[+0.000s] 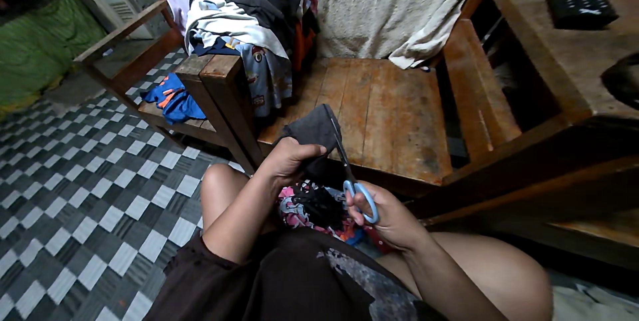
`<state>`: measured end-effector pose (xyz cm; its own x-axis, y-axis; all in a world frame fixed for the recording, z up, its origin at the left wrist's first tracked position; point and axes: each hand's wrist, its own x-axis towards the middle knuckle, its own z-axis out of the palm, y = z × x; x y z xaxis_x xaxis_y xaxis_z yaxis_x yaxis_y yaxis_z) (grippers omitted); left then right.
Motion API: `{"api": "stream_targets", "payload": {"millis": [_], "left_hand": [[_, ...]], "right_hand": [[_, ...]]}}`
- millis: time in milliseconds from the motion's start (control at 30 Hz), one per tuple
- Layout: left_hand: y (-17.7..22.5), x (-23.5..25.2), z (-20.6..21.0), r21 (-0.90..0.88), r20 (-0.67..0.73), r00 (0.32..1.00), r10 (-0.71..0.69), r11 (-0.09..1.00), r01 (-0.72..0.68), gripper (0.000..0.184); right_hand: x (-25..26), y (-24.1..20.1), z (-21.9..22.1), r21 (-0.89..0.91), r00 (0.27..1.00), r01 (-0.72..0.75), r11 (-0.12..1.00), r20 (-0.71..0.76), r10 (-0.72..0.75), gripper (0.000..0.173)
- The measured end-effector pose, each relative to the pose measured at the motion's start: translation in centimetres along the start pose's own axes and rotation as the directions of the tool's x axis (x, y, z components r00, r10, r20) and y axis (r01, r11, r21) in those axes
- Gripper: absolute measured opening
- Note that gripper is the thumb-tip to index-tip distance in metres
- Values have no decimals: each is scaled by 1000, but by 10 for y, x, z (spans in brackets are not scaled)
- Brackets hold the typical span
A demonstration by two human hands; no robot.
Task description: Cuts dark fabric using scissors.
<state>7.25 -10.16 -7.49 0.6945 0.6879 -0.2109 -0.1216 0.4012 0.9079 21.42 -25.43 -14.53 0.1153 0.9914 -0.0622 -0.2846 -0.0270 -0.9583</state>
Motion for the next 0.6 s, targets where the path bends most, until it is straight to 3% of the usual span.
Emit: {"api": "stream_targets", "payload": {"millis": [100, 233, 600], "left_hand": [[5, -2, -1, 121, 3, 1000, -27, 992, 26, 13], [9, -4, -2, 274, 35, 996, -78, 960, 66, 10], [10, -4, -1, 403, 61, 992, -112, 912, 78, 7]], "right_hand": [[0, 0, -1, 14, 1000, -10, 1000, 19, 10, 22], [0, 1, -2, 20, 999, -5, 1000, 46, 4, 42], [0, 2, 1, 7, 1000, 10, 1000, 20, -10, 33]]}}
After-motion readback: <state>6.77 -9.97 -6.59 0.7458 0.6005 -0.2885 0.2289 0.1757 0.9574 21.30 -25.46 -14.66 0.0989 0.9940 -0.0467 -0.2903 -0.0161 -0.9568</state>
